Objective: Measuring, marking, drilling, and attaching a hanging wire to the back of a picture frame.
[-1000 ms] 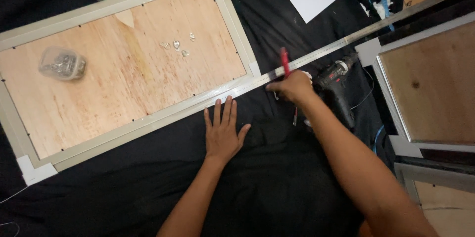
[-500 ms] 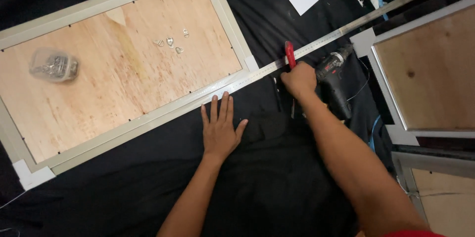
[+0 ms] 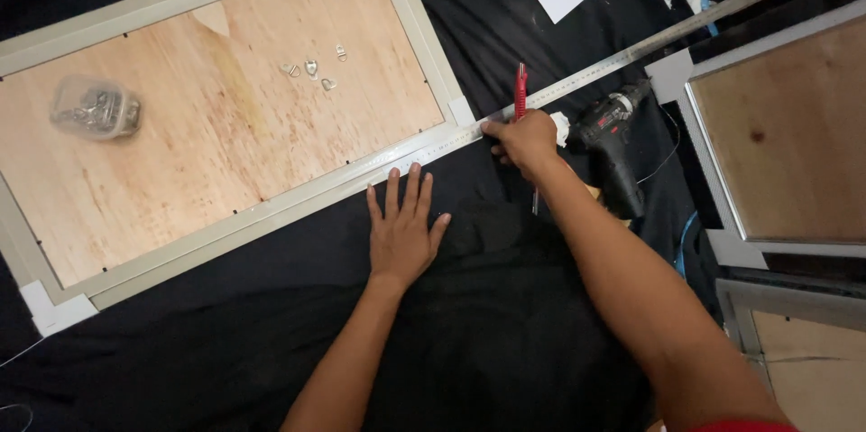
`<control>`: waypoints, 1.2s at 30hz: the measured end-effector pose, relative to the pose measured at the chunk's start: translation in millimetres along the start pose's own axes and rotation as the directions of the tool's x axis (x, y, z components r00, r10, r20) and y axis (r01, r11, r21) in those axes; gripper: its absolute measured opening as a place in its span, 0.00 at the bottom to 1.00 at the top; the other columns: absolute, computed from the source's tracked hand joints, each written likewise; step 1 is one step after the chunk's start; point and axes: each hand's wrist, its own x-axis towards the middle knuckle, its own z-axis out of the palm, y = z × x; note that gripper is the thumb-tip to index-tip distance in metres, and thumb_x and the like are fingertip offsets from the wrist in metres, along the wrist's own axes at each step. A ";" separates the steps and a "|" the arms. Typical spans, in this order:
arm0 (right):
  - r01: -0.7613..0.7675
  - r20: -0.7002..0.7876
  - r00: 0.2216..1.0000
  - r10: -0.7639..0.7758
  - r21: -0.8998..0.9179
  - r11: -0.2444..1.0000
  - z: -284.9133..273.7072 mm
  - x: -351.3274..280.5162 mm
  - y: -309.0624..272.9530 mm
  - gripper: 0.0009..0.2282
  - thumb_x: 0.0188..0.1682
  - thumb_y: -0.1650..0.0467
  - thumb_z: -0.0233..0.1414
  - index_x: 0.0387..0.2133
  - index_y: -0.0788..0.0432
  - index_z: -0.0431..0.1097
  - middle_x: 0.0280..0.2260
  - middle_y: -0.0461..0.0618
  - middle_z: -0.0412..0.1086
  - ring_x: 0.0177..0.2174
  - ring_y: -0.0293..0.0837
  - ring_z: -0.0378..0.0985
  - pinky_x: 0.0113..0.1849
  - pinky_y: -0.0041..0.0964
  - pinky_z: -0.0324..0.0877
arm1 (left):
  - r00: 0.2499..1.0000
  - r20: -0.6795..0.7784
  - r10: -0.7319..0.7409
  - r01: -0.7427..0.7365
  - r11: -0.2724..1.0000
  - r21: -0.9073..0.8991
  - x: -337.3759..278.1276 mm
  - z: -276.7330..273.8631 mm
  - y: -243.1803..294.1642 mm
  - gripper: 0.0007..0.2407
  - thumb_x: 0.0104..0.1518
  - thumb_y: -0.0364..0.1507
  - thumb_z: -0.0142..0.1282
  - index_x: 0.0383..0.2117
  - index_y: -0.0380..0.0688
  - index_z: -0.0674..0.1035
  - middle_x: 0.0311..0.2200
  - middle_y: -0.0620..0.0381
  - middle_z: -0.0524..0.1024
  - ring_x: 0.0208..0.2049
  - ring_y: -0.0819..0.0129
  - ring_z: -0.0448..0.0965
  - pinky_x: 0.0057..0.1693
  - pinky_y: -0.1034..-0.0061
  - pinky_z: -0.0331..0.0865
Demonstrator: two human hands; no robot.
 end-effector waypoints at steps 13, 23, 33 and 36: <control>0.014 -0.008 1.000 -0.012 0.160 0.987 -4.5 3.5 5.4 0.23 0.41 0.65 0.66 0.41 0.72 0.70 0.26 0.57 0.74 0.20 0.45 0.82 0.19 0.32 0.76 | 0.996 -0.090 0.028 -0.025 0.999 0.035 1.5 4.8 0.3 0.30 0.67 0.51 0.35 0.71 0.49 0.57 0.75 0.56 0.46 0.74 0.53 0.40 0.71 0.37 0.28; 0.362 -0.186 0.928 -0.321 0.259 0.896 -24.0 -54.5 -71.4 0.15 0.50 0.59 0.49 0.22 0.55 0.74 0.19 0.49 0.65 0.26 0.44 0.71 0.33 0.36 0.68 | 0.988 -0.150 0.032 -0.023 0.998 0.065 0.2 7.2 1.3 0.30 0.66 0.51 0.37 0.72 0.49 0.57 0.75 0.55 0.46 0.74 0.52 0.43 0.71 0.37 0.31; 0.488 0.269 0.814 -0.515 0.166 0.857 16.6 -135.1 -94.6 0.10 0.51 0.62 0.57 0.32 0.56 0.77 0.19 0.54 0.75 0.19 0.44 0.80 0.29 0.35 0.76 | 0.989 -0.144 0.022 -0.026 0.999 -0.025 0.0 4.0 -1.0 0.29 0.67 0.50 0.35 0.68 0.45 0.63 0.69 0.49 0.60 0.73 0.49 0.48 0.72 0.38 0.32; 0.478 0.360 0.773 -0.522 0.210 0.853 22.1 -131.6 -95.1 0.11 0.46 0.67 0.61 0.37 0.63 0.76 0.29 0.62 0.74 0.29 0.50 0.79 0.32 0.41 0.77 | 0.997 -0.074 0.016 -0.020 0.998 -0.057 1.1 1.6 -1.8 0.30 0.66 0.51 0.33 0.69 0.45 0.62 0.72 0.51 0.55 0.74 0.49 0.43 0.73 0.37 0.29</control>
